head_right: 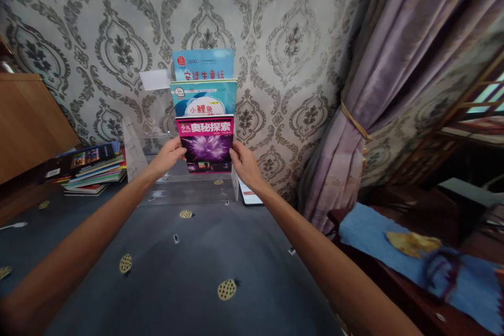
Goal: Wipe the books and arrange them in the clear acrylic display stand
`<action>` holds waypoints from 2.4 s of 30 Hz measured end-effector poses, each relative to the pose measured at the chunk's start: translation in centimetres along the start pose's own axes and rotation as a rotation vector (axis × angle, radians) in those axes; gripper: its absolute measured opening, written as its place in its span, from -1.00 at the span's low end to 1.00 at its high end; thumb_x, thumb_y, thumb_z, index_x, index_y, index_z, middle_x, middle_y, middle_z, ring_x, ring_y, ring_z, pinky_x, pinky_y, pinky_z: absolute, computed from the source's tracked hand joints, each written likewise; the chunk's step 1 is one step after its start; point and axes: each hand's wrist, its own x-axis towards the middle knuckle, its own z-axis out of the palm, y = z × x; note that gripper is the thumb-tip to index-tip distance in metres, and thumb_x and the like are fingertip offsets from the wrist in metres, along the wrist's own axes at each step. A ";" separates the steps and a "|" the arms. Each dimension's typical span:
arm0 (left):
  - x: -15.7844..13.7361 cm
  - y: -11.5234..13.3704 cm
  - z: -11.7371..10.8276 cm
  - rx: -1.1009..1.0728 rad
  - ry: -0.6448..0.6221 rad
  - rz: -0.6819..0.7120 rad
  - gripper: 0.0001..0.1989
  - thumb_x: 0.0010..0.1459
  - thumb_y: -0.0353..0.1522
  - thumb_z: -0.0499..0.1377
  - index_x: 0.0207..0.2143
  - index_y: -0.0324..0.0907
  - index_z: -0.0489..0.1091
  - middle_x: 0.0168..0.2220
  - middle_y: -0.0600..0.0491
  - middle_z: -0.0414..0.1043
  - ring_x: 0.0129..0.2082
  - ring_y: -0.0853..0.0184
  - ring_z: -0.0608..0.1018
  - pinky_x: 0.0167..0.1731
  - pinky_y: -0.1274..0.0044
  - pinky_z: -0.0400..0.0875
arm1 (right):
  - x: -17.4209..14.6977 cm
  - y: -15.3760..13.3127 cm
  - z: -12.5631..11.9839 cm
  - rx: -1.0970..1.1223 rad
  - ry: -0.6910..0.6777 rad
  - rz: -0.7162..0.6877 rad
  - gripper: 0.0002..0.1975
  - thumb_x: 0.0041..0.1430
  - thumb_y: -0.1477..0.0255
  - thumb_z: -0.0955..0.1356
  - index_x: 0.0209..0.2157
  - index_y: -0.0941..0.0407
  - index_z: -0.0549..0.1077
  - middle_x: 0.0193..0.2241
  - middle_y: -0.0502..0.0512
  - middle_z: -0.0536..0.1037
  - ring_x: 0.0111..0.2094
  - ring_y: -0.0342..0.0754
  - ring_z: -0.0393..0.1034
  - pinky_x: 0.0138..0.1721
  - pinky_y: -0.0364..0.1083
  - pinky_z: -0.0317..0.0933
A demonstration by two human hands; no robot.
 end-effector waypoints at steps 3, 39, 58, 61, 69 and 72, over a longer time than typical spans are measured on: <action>-0.1 -0.6 0.2 0.011 -0.008 -0.011 -0.66 -0.12 -0.45 0.11 -0.21 -0.21 0.44 -0.41 0.09 0.41 -0.40 0.33 0.44 -0.44 0.58 0.33 | -0.3 0.3 -0.2 -0.091 0.001 0.004 -0.73 0.27 0.16 0.27 -0.24 0.03 0.48 -0.39 0.08 0.53 -0.37 0.04 0.37 -0.27 0.03 0.29; -2.1 -2.7 2.3 0.585 0.310 0.119 -0.87 0.24 -0.43 0.14 -0.23 -0.09 0.20 -0.36 0.04 0.38 -0.31 0.20 0.49 -0.22 0.44 0.26 | 0.0 1.4 1.4 -0.019 0.350 0.051 -0.79 0.05 0.36 0.35 -0.23 0.08 0.43 -0.41 0.04 0.50 -0.39 -0.04 0.39 -0.34 -0.05 0.29; -2.8 -2.3 3.0 0.853 0.321 0.029 -0.81 0.37 -0.36 0.05 -0.01 -0.17 0.15 -0.20 -0.03 0.50 -0.22 0.20 0.60 -0.26 0.42 0.41 | 0.0 1.0 1.8 0.015 0.422 0.073 -0.68 0.05 0.27 0.38 -0.16 0.09 0.36 -0.48 -0.04 0.46 -0.45 -0.03 0.37 -0.34 -0.02 0.28; -2.9 -2.6 3.0 0.842 0.340 0.080 -0.81 0.36 -0.36 0.06 -0.01 -0.17 0.15 -0.22 -0.02 0.50 -0.21 0.22 0.59 -0.23 0.42 0.43 | 0.0 1.0 1.8 0.014 0.420 0.078 -0.67 0.03 0.27 0.40 -0.17 0.06 0.33 -0.50 -0.05 0.45 -0.46 -0.01 0.38 -0.35 -0.01 0.29; -4.1 -2.8 2.2 0.795 0.287 0.183 -0.73 0.34 -0.37 0.08 0.05 -0.19 0.14 -0.07 -0.12 0.49 -0.06 0.18 0.57 -0.09 0.35 0.48 | -0.7 -0.2 2.2 0.022 0.395 0.116 -0.61 -0.02 0.23 0.40 -0.15 0.09 0.34 -0.51 -0.07 0.42 -0.50 -0.06 0.34 -0.40 -0.04 0.22; -4.7 -2.5 2.1 0.807 0.235 0.164 -0.71 0.35 -0.36 0.07 0.09 -0.15 0.14 -0.11 -0.07 0.52 -0.06 0.18 0.59 -0.12 0.36 0.50 | -1.2 -0.4 2.5 0.024 0.416 0.147 -0.58 -0.07 0.22 0.40 -0.17 0.10 0.35 -0.50 -0.06 0.42 -0.51 -0.09 0.32 -0.42 -0.05 0.21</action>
